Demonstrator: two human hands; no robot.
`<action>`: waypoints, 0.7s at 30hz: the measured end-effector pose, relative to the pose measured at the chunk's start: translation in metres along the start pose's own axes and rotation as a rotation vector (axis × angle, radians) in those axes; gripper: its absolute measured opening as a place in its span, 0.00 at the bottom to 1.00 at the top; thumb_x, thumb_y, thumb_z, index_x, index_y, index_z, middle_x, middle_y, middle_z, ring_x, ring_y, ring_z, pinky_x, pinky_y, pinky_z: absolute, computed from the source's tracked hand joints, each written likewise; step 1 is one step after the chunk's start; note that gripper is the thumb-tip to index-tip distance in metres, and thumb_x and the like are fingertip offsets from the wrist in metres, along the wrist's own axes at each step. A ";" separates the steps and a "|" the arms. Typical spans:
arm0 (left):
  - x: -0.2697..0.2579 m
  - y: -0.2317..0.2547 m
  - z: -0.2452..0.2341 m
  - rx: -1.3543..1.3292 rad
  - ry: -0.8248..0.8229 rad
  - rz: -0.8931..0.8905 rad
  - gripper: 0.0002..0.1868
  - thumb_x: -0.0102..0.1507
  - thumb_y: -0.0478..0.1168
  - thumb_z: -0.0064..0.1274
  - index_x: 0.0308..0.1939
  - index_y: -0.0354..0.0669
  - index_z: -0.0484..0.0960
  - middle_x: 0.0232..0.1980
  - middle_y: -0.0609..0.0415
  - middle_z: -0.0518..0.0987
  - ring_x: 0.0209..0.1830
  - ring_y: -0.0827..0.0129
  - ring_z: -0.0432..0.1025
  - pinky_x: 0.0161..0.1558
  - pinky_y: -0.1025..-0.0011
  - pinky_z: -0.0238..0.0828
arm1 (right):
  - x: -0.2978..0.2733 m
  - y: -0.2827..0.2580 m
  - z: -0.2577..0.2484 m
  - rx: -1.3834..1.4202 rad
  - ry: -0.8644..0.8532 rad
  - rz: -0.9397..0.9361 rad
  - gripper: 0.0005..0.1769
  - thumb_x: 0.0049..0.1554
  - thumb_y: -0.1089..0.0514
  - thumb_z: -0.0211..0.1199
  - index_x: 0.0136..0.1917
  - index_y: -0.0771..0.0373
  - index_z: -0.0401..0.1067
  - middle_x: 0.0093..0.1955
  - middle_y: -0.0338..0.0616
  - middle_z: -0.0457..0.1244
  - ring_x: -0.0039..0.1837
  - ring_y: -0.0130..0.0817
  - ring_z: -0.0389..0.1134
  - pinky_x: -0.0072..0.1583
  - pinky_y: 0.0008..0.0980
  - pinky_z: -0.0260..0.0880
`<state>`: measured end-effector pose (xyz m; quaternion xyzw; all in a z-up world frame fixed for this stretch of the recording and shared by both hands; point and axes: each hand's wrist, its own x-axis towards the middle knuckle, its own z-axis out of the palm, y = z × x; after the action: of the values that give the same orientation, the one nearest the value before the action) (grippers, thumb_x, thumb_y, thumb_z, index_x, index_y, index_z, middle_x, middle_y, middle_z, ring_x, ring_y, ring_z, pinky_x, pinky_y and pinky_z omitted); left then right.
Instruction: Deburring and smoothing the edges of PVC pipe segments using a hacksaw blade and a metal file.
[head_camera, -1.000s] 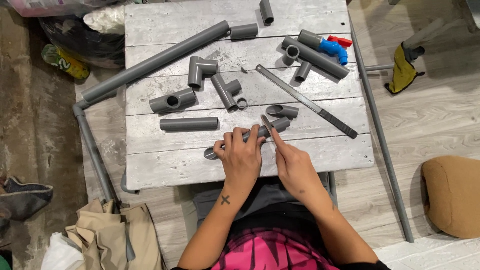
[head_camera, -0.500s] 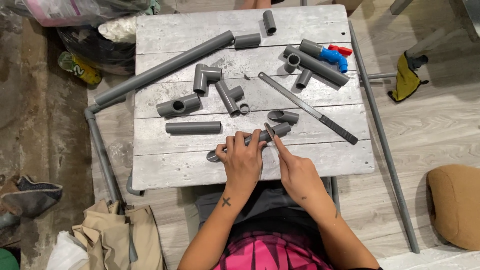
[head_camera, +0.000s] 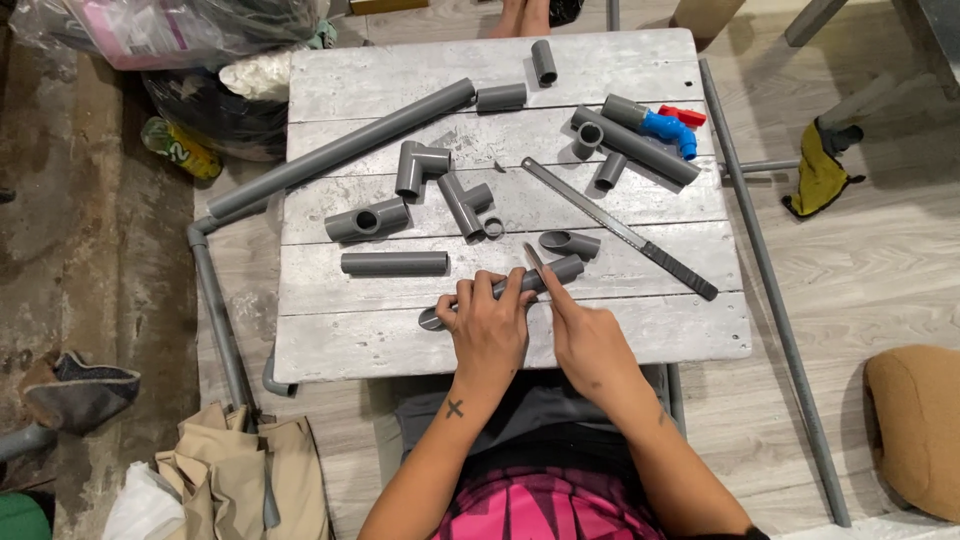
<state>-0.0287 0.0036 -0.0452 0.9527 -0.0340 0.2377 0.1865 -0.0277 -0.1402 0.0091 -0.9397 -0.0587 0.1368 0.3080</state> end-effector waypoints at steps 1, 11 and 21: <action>0.000 -0.001 0.000 0.012 -0.005 0.003 0.12 0.65 0.49 0.56 0.51 0.55 0.83 0.38 0.60 0.69 0.42 0.64 0.67 0.50 0.56 0.47 | 0.008 -0.002 0.002 -0.034 0.011 -0.040 0.30 0.65 0.58 0.42 0.80 0.51 0.57 0.34 0.58 0.71 0.42 0.55 0.74 0.46 0.48 0.73; 0.003 0.003 -0.005 -0.020 0.037 0.027 0.12 0.67 0.51 0.54 0.49 0.52 0.83 0.37 0.58 0.70 0.40 0.63 0.68 0.50 0.55 0.48 | -0.011 -0.003 -0.008 0.008 -0.055 0.026 0.30 0.65 0.56 0.41 0.81 0.50 0.56 0.32 0.58 0.71 0.36 0.51 0.74 0.43 0.44 0.73; 0.006 0.008 -0.012 0.029 0.020 -0.004 0.11 0.65 0.48 0.54 0.50 0.55 0.82 0.41 0.56 0.72 0.40 0.59 0.66 0.47 0.57 0.52 | -0.003 0.020 0.011 0.013 -0.063 -0.019 0.36 0.64 0.57 0.42 0.83 0.40 0.43 0.25 0.56 0.60 0.26 0.49 0.55 0.35 0.44 0.52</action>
<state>-0.0302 0.0011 -0.0297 0.9529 -0.0269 0.2473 0.1733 -0.0329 -0.1505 -0.0105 -0.9323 -0.0763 0.1639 0.3133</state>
